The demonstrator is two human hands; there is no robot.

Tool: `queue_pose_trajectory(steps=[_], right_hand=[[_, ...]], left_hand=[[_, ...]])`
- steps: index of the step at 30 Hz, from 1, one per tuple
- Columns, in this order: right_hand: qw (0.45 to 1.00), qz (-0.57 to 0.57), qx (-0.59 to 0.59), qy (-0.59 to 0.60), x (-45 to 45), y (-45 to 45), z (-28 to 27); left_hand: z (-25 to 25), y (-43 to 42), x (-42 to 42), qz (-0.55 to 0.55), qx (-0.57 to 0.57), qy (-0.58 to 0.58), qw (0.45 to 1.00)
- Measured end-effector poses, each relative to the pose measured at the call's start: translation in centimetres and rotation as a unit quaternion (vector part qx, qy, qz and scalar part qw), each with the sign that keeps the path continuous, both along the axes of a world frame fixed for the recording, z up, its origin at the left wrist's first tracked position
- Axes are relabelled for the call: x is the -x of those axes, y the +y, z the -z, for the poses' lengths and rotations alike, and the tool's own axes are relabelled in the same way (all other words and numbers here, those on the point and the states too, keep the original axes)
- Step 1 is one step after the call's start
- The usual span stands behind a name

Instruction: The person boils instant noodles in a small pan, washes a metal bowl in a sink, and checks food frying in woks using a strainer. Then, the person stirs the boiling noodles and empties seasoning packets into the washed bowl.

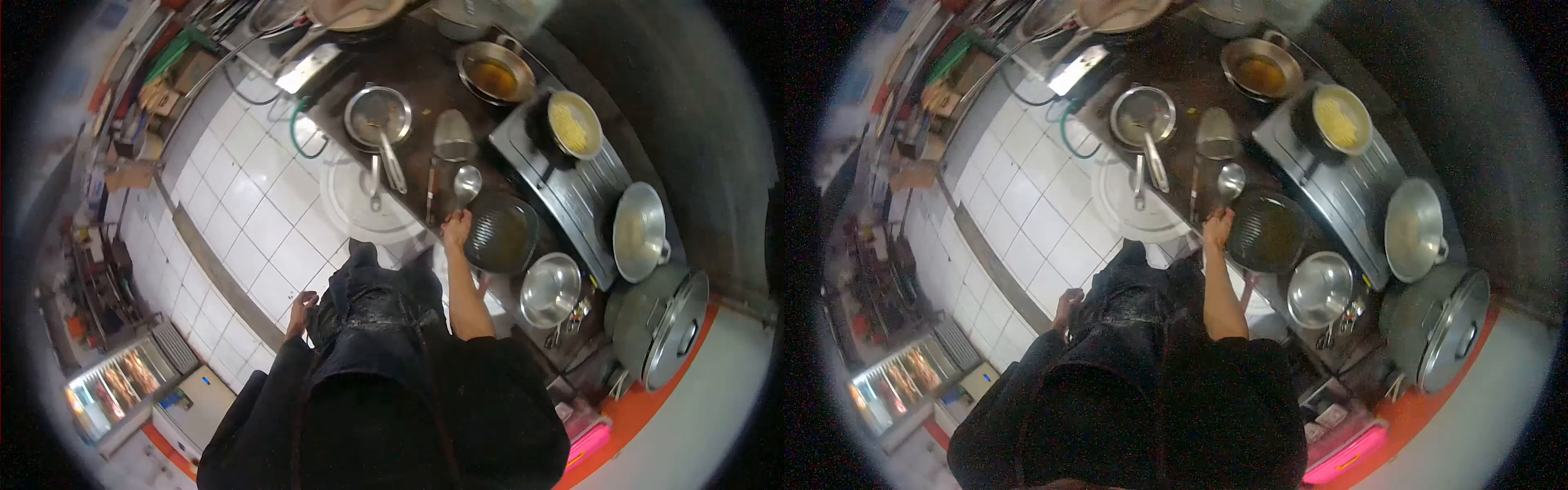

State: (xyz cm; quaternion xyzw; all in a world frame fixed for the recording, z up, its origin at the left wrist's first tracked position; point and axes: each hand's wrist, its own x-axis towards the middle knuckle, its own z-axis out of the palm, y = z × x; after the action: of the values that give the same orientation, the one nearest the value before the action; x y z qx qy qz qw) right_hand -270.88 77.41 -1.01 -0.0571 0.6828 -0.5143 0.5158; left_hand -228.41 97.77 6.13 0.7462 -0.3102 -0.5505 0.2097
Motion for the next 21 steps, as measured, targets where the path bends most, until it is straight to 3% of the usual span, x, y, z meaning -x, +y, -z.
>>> queue_pose_trajectory(steps=[2, 3, 4, 5, 6, 7, 8, 9, 11, 12, 14, 15, 16, 18, 20, 21], right_hand=[[0.997, -0.032, -0.011, 0.068, 0.1, -1.5, 6.2], [0.992, -0.060, -0.020, 0.109, 0.4, -2.1, 8.5], [0.984, -0.087, -0.029, 0.150, 0.6, -2.8, 10.9], [0.952, -0.108, -0.042, 0.284, 0.7, -3.2, 12.2], [0.993, -0.010, -0.009, 0.121, -0.5, -3.6, 8.3], [0.903, -0.132, -0.100, 0.396, -2.0, -4.3, 2.6], [0.869, -0.100, -0.117, 0.471, -3.6, -4.9, 0.3], [0.826, -0.069, -0.133, 0.543, -5.2, -5.0, -1.4], [0.830, -0.049, -0.068, 0.552, -9.7, -5.5, -6.3], [0.815, -0.054, -0.022, 0.576, -11.5, -5.6, -6.2], [0.813, -0.066, 0.059, 0.575, -16.1, -7.4, -7.3], [0.827, -0.073, 0.086, 0.551, -19.8, -8.3, -9.0], [0.807, -0.088, 0.128, 0.570, -22.6, -9.0, -9.0], [0.783, -0.098, 0.185, 0.586, -29.0, -12.3, -9.5], [0.851, -0.151, 0.185, 0.467, -35.9, -14.8, -12.5], [0.852, -0.152, 0.189, 0.465, -39.0, -16.2, -13.3]], left_hand=[[-0.9, 1.1, -2.1, 0.014, 0.004, -0.016, 1.000], [2.8, 4.0, -6.0, 0.081, 0.016, -0.017, 0.996], [1.1, 4.9, -6.9, 0.028, 0.045, -0.016, 0.998], [4.5, 8.0, -10.9, 0.210, 0.126, -0.141, 0.959], [9.7, 11.9, -14.2, -0.008, 0.034, -0.071, 0.997], [11.2, 13.7, -16.7, -0.083, 0.018, -0.052, 0.995], [11.7, 14.8, -19.1, -0.004, 0.027, -0.131, 0.991], [10.2, 14.2, -21.2, -0.057, -0.053, -0.093, 0.993], [4.7, 11.5, -24.2, -0.171, -0.214, -0.033, 0.961], [6.5, 12.3, -27.7, -0.300, -0.088, 0.076, 0.947], [1.5, 5.4, -30.2, -0.163, -0.021, -0.154, 0.974], [3.2, 3.1, -33.2, -0.188, 0.024, -0.153, 0.970], [4.6, 0.8, -36.2, -0.209, 0.068, -0.154, 0.963], [2.6, -7.4, -39.2, -0.175, 0.136, -0.219, 0.950], [-0.2, -15.7, -41.7, -0.114, 0.146, -0.220, 0.958], [-1.0, -18.9, -42.6, -0.117, 0.148, -0.222, 0.957]])
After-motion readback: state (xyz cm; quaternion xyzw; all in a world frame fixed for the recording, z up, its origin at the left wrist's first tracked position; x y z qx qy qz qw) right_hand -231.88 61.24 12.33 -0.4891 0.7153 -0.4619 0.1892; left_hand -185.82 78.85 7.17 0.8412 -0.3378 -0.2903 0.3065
